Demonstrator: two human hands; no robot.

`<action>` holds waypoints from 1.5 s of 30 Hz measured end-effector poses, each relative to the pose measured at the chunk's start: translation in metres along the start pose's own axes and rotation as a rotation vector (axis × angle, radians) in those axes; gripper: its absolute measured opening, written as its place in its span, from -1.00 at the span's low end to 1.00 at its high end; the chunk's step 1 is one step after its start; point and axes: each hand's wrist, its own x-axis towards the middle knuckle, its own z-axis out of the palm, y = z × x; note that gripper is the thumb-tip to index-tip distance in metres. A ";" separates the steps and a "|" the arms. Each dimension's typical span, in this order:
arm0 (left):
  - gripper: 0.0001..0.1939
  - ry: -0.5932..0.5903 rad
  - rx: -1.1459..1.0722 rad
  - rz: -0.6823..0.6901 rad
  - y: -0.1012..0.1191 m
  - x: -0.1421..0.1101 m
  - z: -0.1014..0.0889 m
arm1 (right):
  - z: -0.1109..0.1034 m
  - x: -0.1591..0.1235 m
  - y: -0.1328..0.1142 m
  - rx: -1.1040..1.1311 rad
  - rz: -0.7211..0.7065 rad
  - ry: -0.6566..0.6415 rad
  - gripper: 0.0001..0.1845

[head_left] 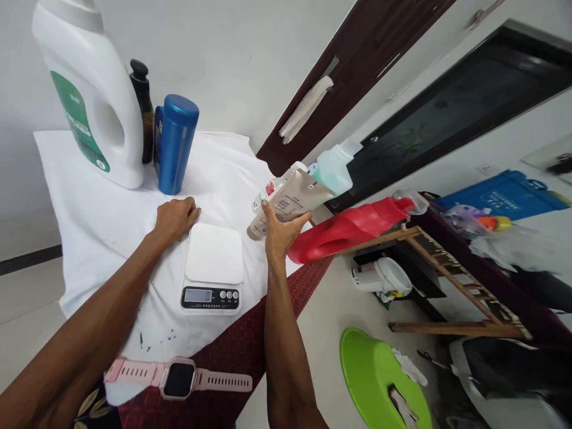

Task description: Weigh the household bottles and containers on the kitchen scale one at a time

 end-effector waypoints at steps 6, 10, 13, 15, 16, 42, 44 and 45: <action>-0.63 0.035 -0.025 0.004 -0.001 0.000 0.003 | 0.001 -0.003 -0.004 -0.037 0.065 0.048 -0.16; -0.63 0.042 -0.054 0.021 -0.003 0.001 0.007 | -0.019 -0.028 -0.026 0.182 -0.099 -0.036 -0.16; -0.64 0.043 -0.061 0.022 -0.003 0.000 0.007 | -0.038 -0.047 -0.055 0.330 -0.190 -0.199 -0.10; -0.64 0.046 -0.064 0.018 -0.002 0.000 0.007 | -0.044 -0.058 -0.073 0.361 -0.197 -0.289 -0.06; -0.63 0.048 -0.065 0.017 -0.002 -0.001 0.006 | -0.044 -0.063 -0.079 0.360 -0.194 -0.324 -0.04; -0.74 -0.072 -0.050 0.032 -0.004 -0.049 -0.030 | -0.096 -0.081 -0.057 0.301 -0.035 -0.506 -0.25; -0.72 -0.034 -0.037 0.029 -0.014 -0.078 -0.034 | -0.085 -0.079 -0.062 0.344 -0.024 -0.587 -0.21; -0.69 0.009 -0.023 0.023 -0.020 -0.095 -0.034 | -0.078 -0.078 -0.064 0.379 -0.014 -0.638 -0.22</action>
